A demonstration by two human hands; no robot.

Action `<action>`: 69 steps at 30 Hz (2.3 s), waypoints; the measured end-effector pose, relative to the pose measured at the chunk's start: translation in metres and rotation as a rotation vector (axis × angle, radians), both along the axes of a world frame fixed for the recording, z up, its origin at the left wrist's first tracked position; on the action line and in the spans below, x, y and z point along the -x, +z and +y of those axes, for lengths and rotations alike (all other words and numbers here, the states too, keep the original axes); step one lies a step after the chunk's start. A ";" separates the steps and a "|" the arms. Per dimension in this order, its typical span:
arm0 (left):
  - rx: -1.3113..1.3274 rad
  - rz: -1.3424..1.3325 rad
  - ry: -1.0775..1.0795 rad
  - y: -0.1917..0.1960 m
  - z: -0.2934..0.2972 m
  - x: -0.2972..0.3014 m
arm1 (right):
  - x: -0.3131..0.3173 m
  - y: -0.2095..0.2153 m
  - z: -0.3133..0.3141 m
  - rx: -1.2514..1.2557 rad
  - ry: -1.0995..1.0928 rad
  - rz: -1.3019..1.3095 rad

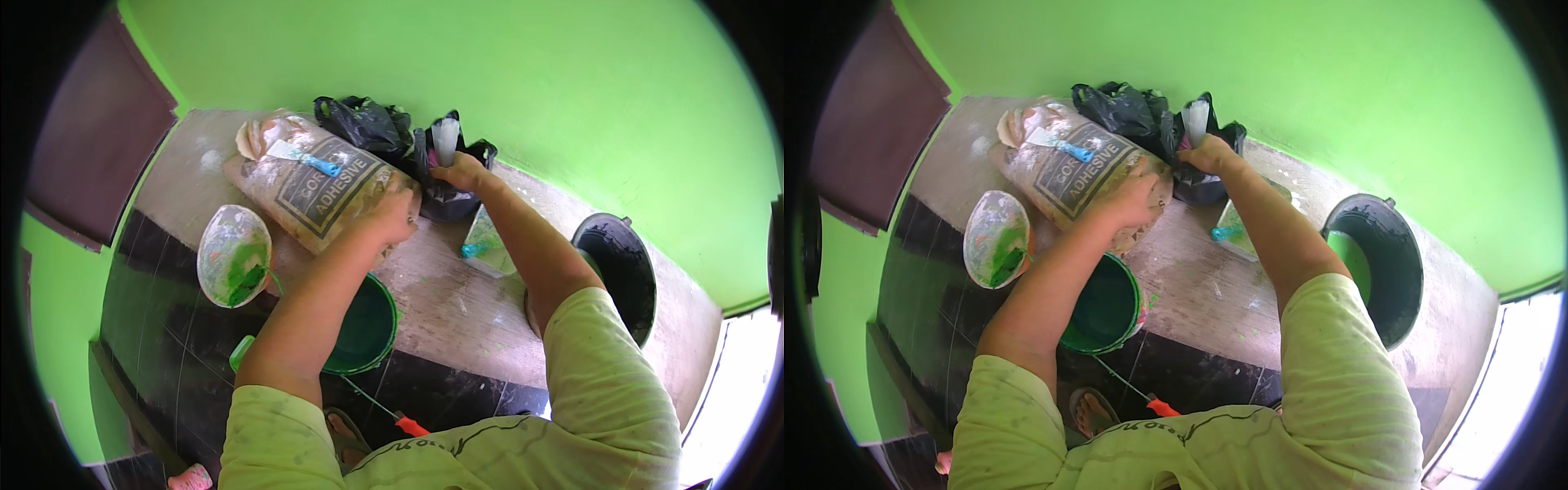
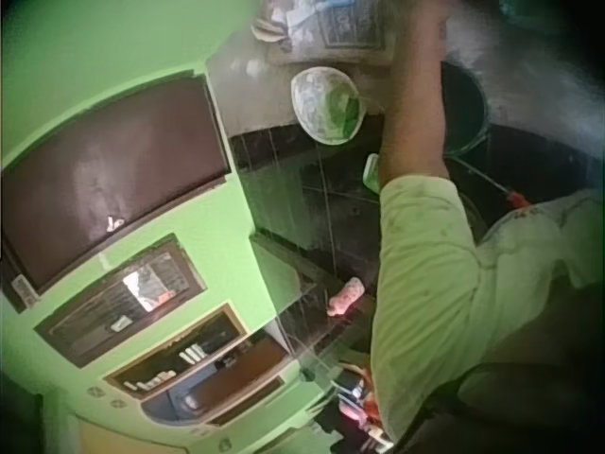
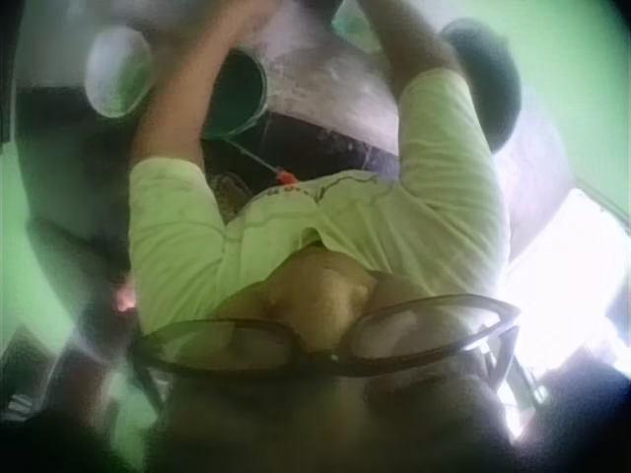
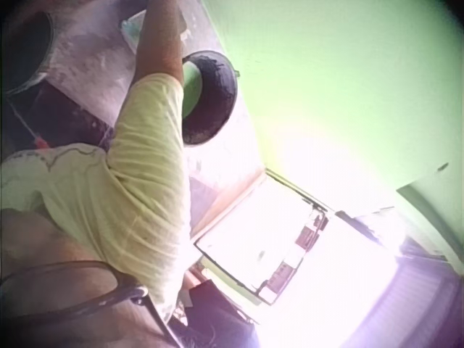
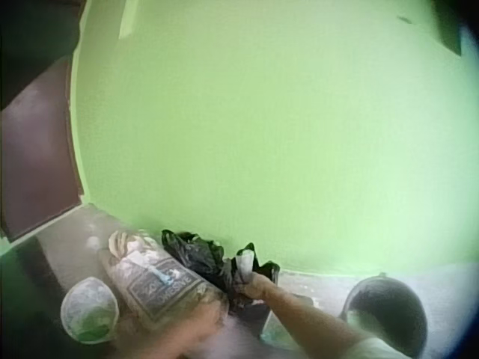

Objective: The person scoops green paint from a bucket into a small container, then pours the paint back into the bucket. They then open a pink plastic bag and pour its contents into the bucket, mixing the materials together.

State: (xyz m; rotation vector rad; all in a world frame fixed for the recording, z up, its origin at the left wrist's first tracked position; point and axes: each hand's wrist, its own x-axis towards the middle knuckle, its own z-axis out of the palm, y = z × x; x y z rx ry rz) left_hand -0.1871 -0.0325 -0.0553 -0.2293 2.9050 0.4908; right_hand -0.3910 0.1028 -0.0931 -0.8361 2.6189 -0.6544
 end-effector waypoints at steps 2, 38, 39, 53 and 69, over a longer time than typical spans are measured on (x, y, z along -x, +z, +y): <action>-0.024 -0.002 -0.003 0.007 0.003 0.007 | -0.018 0.023 0.014 0.070 -0.103 0.058; -0.550 -0.117 0.153 0.098 -0.061 -0.205 | -0.087 -0.085 0.135 1.017 -1.166 -0.878; -0.540 -0.106 0.129 0.098 -0.058 -0.196 | -0.090 -0.085 0.128 0.769 -0.869 -0.700; -0.568 -0.057 0.068 0.109 -0.057 -0.210 | -0.081 -0.074 0.045 -0.473 0.107 0.406; -0.557 -0.128 -0.026 0.103 -0.047 -0.210 | -0.189 -0.021 0.126 -0.513 0.304 0.420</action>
